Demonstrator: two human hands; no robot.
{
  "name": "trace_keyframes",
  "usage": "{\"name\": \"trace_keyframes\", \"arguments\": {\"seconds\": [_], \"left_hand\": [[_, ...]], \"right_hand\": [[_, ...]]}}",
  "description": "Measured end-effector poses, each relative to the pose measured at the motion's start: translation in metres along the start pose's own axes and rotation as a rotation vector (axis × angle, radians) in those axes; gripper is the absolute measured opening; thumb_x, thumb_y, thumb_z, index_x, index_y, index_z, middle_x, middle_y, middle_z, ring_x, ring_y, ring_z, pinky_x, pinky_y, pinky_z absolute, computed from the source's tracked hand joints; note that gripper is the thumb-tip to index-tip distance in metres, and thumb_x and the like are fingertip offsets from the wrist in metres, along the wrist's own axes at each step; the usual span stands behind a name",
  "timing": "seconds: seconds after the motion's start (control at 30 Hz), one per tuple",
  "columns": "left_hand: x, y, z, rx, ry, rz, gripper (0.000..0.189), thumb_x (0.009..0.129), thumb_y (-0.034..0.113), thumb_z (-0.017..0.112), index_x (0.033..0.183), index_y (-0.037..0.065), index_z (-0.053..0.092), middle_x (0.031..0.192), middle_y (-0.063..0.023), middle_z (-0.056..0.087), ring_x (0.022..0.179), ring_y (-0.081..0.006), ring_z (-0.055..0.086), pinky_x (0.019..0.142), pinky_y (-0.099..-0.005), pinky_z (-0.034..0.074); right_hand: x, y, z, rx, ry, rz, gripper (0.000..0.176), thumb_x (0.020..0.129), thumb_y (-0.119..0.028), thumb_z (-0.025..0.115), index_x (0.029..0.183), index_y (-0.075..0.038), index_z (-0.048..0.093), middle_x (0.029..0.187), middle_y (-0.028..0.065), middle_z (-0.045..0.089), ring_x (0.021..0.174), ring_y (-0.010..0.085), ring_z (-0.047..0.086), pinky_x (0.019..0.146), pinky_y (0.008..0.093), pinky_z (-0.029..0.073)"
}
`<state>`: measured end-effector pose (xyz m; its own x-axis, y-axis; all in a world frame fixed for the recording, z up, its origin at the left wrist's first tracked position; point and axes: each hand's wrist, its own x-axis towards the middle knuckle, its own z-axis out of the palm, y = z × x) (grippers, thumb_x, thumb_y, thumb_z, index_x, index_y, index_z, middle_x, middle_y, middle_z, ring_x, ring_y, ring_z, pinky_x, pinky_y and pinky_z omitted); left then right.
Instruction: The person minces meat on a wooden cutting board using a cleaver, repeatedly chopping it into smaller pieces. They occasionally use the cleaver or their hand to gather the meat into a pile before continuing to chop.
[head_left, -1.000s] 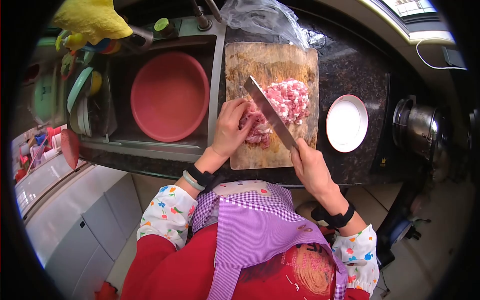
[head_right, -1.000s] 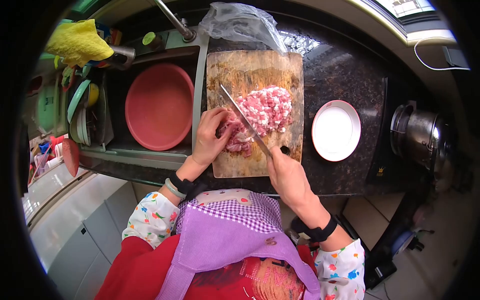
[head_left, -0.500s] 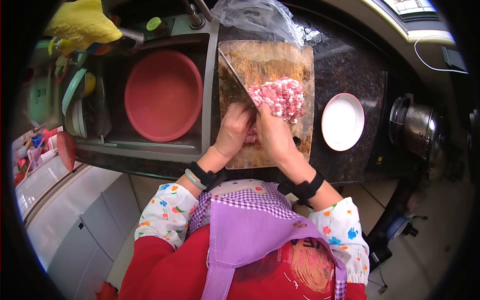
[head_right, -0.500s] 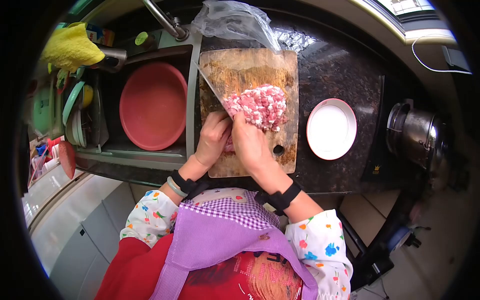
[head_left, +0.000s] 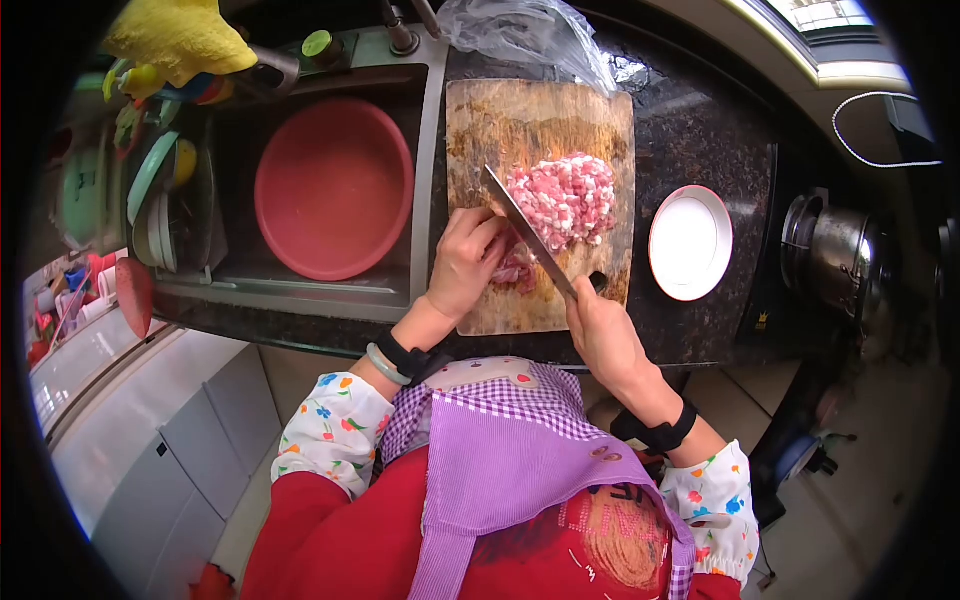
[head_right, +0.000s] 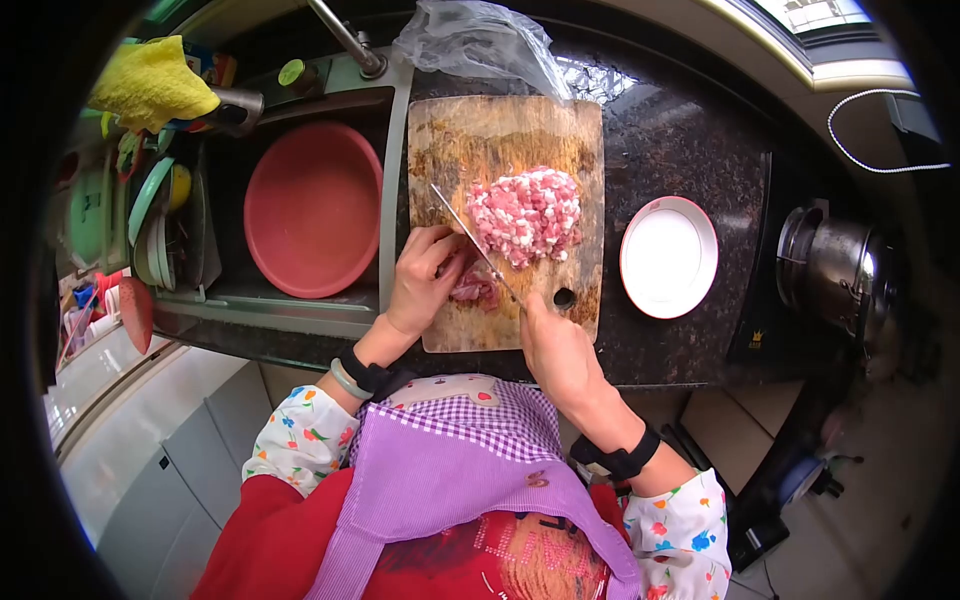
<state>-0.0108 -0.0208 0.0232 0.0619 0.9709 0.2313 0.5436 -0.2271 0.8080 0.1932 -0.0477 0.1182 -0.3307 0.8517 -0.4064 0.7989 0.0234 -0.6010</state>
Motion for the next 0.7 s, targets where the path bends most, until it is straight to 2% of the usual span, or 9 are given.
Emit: {"name": "trace_keyframes", "arguments": {"seconds": [0.17,0.23,0.37,0.43,0.53,0.63,0.7], "left_hand": [[0.001,-0.003,0.007,0.046,0.030,0.050,0.023,0.074,-0.003,0.069,0.098,-0.001,0.066,0.098,-0.0140,0.063,0.090,-0.0330,0.059,0.078,-0.0390,0.050],[0.002,-0.001,0.010,0.043,0.031,0.067,0.025,0.073,-0.004,0.069,0.098,-0.001,0.066,0.098,-0.0145,0.063,0.090,-0.0332,0.059,0.077,-0.0389,0.050],[0.004,0.003,-0.001,0.028,-0.041,0.066,0.023,0.078,-0.001,0.070,0.100,-0.002,0.066,0.101,-0.0142,0.064,0.093,-0.0330,0.060,0.080,-0.0390,0.050],[0.002,0.006,-0.010,0.001,-0.073,0.019,0.023,0.082,0.003,0.070,0.105,-0.003,0.067,0.106,-0.0148,0.066,0.099,-0.0323,0.061,0.085,-0.0384,0.050],[0.006,0.008,-0.023,0.011,-0.027,0.030,0.024,0.083,0.004,0.070,0.105,-0.003,0.067,0.108,-0.0152,0.066,0.101,-0.0322,0.061,0.087,-0.0381,0.050],[0.017,-0.004,-0.016,-0.002,0.004,-0.005,0.023,0.083,0.003,0.070,0.104,-0.003,0.066,0.109,-0.0160,0.065,0.102,-0.0335,0.062,0.088,-0.0378,0.050],[0.025,-0.009,-0.007,-0.009,-0.010,0.006,0.022,0.081,0.001,0.070,0.101,-0.003,0.066,0.108,-0.0166,0.064,0.100,-0.0356,0.061,0.086,-0.0387,0.050]], "right_hand": [[0.031,-0.002,0.021,-0.024,-0.023,0.045,0.010,0.093,-0.006,0.050,0.098,-0.001,0.043,0.068,0.0295,0.058,0.070,0.0500,0.060,0.060,0.0582,0.046],[0.067,-0.011,0.027,0.029,0.129,0.000,0.012,0.093,-0.008,0.051,0.098,0.000,0.043,0.069,0.0311,0.059,0.071,0.0503,0.061,0.061,0.0583,0.046],[0.089,0.003,0.027,0.153,0.167,-0.081,0.017,0.094,-0.012,0.054,0.101,0.001,0.045,0.068,0.0309,0.060,0.071,0.0500,0.061,0.062,0.0574,0.047],[0.080,0.009,0.026,0.156,0.192,-0.097,0.017,0.094,-0.011,0.054,0.102,0.001,0.045,0.069,0.0309,0.060,0.070,0.0500,0.061,0.061,0.0569,0.047],[0.054,0.016,0.026,0.153,0.218,-0.113,0.016,0.094,-0.009,0.053,0.104,0.001,0.044,0.068,0.0307,0.059,0.069,0.0499,0.061,0.060,0.0557,0.045],[0.028,0.014,0.019,0.135,0.093,-0.015,0.017,0.095,-0.007,0.052,0.105,0.002,0.041,0.065,0.0299,0.055,0.068,0.0497,0.059,0.057,0.0543,0.042],[0.020,0.014,0.021,0.127,0.086,0.008,0.017,0.095,-0.006,0.052,0.105,0.002,0.041,0.064,0.0298,0.055,0.067,0.0497,0.059,0.057,0.0538,0.042]]}}
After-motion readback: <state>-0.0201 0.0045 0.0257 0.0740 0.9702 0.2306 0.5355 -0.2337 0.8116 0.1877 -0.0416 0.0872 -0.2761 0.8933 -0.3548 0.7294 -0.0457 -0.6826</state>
